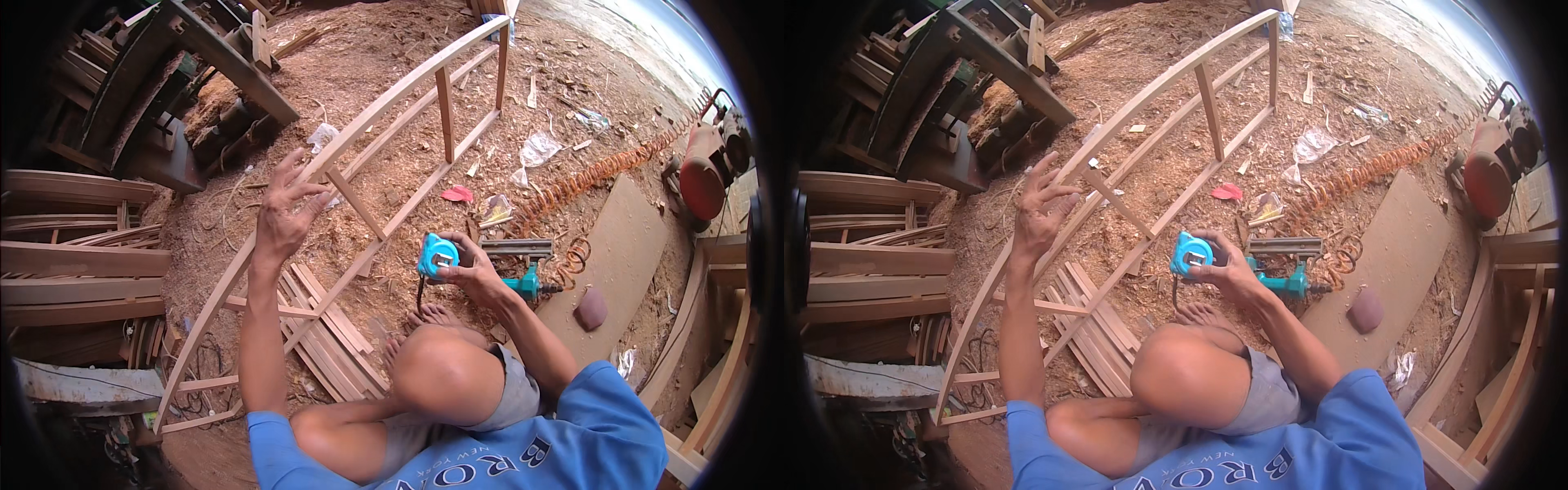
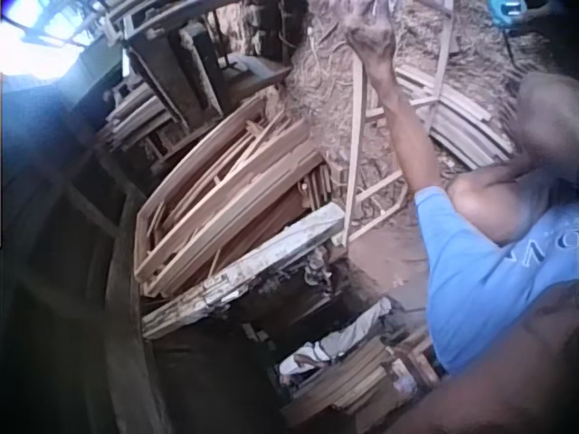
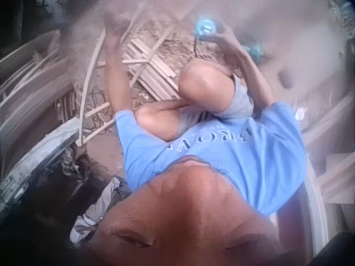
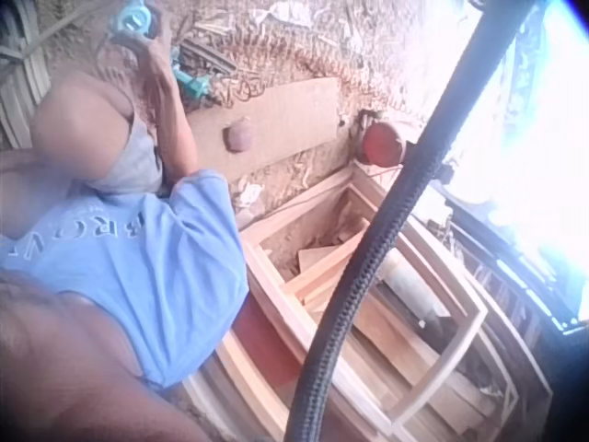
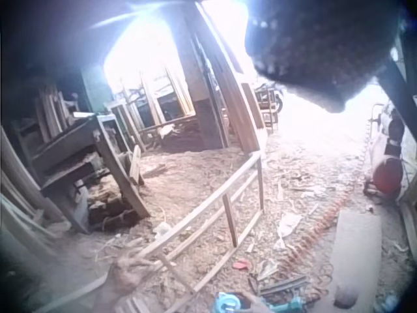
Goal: The person assembles a wooden frame on the floor using a nail gun and a tape measure. They position wooden slats, measure distances, and fasten pieces together to form a rectangular structure.
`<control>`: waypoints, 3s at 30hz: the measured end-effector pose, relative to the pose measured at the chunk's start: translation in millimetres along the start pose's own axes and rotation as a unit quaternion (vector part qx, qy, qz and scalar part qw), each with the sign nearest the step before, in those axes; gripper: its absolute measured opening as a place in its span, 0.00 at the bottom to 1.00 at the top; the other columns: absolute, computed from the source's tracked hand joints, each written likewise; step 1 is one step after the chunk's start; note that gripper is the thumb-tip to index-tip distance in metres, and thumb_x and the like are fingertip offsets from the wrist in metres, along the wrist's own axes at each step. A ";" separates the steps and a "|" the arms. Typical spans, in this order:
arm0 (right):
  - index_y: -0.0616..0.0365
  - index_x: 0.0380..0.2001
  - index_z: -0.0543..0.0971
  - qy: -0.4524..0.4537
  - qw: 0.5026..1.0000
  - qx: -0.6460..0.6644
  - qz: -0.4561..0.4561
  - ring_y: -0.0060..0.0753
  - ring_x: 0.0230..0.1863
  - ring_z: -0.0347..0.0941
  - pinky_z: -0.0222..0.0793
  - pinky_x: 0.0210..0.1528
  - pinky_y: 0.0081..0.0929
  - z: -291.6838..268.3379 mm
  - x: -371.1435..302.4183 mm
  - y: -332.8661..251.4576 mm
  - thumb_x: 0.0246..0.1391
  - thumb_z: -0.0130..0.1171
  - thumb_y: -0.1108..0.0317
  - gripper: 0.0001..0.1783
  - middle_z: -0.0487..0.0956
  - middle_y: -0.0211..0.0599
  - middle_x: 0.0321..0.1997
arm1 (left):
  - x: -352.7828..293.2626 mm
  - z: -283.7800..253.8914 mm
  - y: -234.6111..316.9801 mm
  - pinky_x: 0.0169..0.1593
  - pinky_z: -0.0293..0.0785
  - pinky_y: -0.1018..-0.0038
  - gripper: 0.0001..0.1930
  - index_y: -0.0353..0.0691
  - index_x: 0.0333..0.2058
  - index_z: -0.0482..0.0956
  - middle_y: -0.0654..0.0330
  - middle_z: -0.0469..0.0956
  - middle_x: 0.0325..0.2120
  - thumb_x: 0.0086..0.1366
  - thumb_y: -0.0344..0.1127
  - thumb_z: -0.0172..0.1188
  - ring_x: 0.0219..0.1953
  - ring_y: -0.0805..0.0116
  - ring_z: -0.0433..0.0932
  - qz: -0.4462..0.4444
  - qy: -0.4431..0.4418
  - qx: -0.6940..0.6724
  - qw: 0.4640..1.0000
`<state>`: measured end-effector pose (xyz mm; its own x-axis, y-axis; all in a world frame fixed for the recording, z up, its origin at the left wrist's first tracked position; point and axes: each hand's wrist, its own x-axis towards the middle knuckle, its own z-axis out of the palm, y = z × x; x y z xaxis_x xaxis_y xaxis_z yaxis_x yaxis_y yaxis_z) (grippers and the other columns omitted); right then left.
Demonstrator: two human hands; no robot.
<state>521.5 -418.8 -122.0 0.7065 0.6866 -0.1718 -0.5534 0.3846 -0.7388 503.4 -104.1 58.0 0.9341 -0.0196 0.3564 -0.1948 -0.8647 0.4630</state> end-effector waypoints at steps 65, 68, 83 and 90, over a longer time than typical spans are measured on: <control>0.59 0.46 0.82 -0.014 0.650 -0.755 -0.084 0.45 0.43 0.80 0.76 0.47 0.35 -93.5 -55.5 -131.6 0.56 0.59 0.72 0.14 0.80 0.43 0.45 | -121.5 -91.4 -105.4 0.28 0.82 0.72 0.19 0.55 0.51 0.83 0.60 0.87 0.37 0.60 0.32 0.64 0.25 0.69 0.82 -0.023 0.072 0.256 0.964; 0.58 0.45 0.82 -0.116 0.603 -0.779 -0.124 0.50 0.42 0.79 0.76 0.46 0.39 -94.7 -15.5 -134.1 0.55 0.58 0.73 0.13 0.80 0.44 0.44 | -132.6 -95.6 -112.6 0.20 0.78 0.76 0.20 0.57 0.49 0.85 0.62 0.88 0.35 0.58 0.28 0.62 0.18 0.77 0.78 -0.015 0.086 0.269 0.959; 0.54 0.43 0.84 -0.277 0.535 -0.767 -0.222 0.47 0.46 0.78 0.78 0.45 0.40 -130.6 125.0 -45.2 0.49 0.60 0.76 0.16 0.79 0.43 0.45 | -131.6 -70.8 -92.3 0.16 0.69 0.78 0.12 0.50 0.43 0.83 0.61 0.81 0.21 0.59 0.34 0.64 0.16 0.76 0.72 -0.027 0.066 0.308 0.949; 0.55 0.41 0.85 -0.246 0.608 -0.740 -0.152 0.47 0.43 0.79 0.78 0.45 0.39 -112.7 91.8 -34.4 0.51 0.60 0.76 0.14 0.80 0.43 0.46 | -107.4 -37.4 -57.5 0.37 0.79 0.72 0.23 0.52 0.53 0.75 0.58 0.72 0.56 0.57 0.40 0.67 0.41 0.68 0.77 0.114 0.096 0.271 0.951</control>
<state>655.1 -438.6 -185.8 0.2588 0.9637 0.0661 0.8286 -0.1863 -0.5280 403.1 -33.5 23.5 0.8038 -0.1898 0.5637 -0.1540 -0.9818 -0.1111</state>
